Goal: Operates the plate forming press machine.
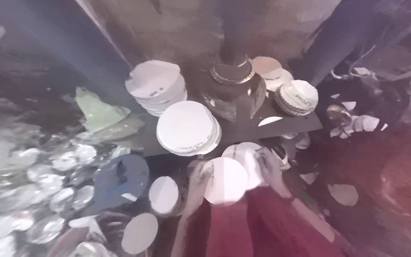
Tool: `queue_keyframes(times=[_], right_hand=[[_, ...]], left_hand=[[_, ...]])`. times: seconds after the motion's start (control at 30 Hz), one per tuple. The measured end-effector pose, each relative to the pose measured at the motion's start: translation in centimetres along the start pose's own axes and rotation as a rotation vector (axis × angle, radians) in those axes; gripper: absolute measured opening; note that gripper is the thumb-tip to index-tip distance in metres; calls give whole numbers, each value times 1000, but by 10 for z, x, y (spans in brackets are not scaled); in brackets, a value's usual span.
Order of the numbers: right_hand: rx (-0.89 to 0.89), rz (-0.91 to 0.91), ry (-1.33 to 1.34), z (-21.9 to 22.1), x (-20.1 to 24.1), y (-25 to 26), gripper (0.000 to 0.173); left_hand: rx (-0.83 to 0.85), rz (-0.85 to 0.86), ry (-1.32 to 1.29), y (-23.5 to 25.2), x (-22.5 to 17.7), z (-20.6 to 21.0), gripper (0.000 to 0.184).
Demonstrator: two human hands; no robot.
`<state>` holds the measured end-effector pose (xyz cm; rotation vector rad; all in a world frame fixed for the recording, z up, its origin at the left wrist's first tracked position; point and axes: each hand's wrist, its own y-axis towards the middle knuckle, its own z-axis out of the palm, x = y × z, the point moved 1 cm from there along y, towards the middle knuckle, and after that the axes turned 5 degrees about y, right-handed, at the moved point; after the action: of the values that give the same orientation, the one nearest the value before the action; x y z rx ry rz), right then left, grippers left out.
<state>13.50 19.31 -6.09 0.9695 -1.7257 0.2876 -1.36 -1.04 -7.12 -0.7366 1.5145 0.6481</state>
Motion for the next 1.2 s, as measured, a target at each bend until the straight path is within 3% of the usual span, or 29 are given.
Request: queue_keyframes(times=[0.1, 0.17, 0.23, 0.3, 0.33, 0.43, 0.5, 0.6, 0.7, 0.8, 0.83, 0.9, 0.97, 1.07, 1.13, 1.2], right_hand=[[374, 182, 84, 3, 33, -4, 32], [373, -6, -108, 4, 62, 11, 40], [216, -257, -192, 15, 84, 43, 36], [158, -423, -165, 38, 109, 84, 23], [172, -485, -146, 55, 118, 105, 25], [316, -460, -291, 104, 129, 161, 63], [425, -356, -401, 124, 130, 186, 69], [399, -378, -335, 129, 136, 204, 50], [165, -411, 89, 111, 142, 208, 20], [369, -265, 395, 90, 161, 176, 5], [486, -297, 321, 91, 167, 156, 8], [592, -483, 94, 102, 176, 122, 20], [488, -598, -63, 111, 174, 122, 26], [367, -517, -334, 125, 150, 178, 51], [410, -398, -515, 133, 138, 201, 62], [407, -349, -575, 137, 141, 208, 55]], left_hand=[[352, 58, -59, -6, -1, 7, 47], [519, 7, -88, -15, -3, 14, 43], [590, -10, -164, -25, 2, 16, 35], [506, 11, -201, -32, 4, 11, 32], [426, 42, -199, -33, 3, 3, 33], [140, 172, -133, -37, -13, -38, 44], [-81, 175, -89, -46, -29, -71, 40], [-358, 192, -35, -58, -37, -112, 31], [-465, 245, -21, -63, -42, -130, 33], [-453, 237, -91, -56, -55, -125, 49], [-431, 195, -133, -52, -59, -118, 53], [-437, 107, -189, -44, -66, -100, 37], [-486, 59, -165, -37, -73, -85, 23], [-650, 37, -8, -40, -78, -87, 14], [-746, 136, 40, -45, -70, -100, 20], [-680, 310, 139, -54, -58, -123, 49]])
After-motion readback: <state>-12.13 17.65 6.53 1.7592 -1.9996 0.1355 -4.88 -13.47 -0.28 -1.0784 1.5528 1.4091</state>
